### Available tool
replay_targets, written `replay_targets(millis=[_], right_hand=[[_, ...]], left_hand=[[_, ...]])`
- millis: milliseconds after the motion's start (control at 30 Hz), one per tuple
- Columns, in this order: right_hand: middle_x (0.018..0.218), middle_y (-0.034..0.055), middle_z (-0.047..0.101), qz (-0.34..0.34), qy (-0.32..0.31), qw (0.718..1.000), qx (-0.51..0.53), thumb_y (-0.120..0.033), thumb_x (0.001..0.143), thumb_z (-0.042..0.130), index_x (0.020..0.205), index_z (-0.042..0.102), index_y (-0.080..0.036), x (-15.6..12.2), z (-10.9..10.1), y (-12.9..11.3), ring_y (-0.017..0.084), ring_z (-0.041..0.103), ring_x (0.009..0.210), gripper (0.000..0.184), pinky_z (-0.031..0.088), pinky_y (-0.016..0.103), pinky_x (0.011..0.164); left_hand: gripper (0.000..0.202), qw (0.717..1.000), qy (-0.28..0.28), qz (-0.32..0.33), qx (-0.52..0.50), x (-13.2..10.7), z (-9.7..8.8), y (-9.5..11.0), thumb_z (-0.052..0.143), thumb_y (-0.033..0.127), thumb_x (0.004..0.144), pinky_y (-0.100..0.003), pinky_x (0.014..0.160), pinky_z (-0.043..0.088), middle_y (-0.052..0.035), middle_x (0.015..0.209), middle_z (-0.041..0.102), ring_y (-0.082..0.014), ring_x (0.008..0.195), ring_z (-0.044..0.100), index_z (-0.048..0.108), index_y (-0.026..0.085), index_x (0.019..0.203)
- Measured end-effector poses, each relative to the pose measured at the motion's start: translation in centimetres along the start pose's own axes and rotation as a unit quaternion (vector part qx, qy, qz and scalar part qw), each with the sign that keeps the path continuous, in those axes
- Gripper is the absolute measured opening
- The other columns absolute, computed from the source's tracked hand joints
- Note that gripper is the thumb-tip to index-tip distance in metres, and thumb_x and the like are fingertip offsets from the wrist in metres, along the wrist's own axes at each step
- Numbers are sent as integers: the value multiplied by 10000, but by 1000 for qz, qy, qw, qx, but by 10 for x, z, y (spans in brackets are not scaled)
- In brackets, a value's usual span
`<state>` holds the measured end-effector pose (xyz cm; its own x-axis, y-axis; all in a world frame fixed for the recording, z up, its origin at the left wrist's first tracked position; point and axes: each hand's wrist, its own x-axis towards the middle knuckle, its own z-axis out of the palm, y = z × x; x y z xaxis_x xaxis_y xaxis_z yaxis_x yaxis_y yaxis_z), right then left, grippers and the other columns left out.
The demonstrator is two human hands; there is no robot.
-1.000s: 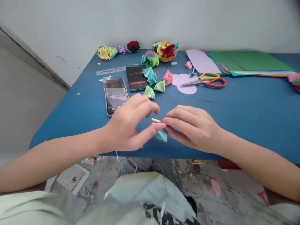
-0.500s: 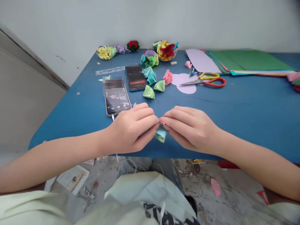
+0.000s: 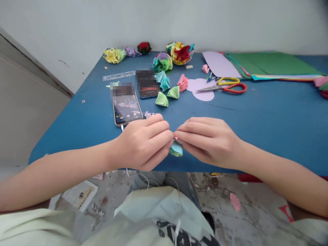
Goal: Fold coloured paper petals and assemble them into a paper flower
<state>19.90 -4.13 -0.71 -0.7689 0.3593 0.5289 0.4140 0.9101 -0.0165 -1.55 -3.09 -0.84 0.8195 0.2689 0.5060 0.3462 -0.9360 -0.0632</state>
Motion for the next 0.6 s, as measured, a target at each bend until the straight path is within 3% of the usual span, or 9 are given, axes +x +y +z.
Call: replay_targets(millis=[433, 600], right_hand=[[765, 21, 630, 23, 40, 999, 9, -198, 816, 570, 831, 589, -178, -2, 5, 0, 133, 513, 713, 31, 477, 286, 680], [735, 47, 599, 33, 21, 999, 31, -184, 814, 557, 793, 606, -141, 0, 5, 0, 130, 466, 665, 69, 453, 278, 619]], left_hand=[[138, 999, -27, 10, 26, 0, 2, 2, 451, 184, 837, -309, 627, 437, -66, 738, 558, -167, 687, 485, 526, 165, 723], [91, 999, -25, -3, 22, 0, 4, 2, 478, 172, 824, -306, 629, 439, -70, 747, 553, -167, 690, 466, 537, 148, 758]])
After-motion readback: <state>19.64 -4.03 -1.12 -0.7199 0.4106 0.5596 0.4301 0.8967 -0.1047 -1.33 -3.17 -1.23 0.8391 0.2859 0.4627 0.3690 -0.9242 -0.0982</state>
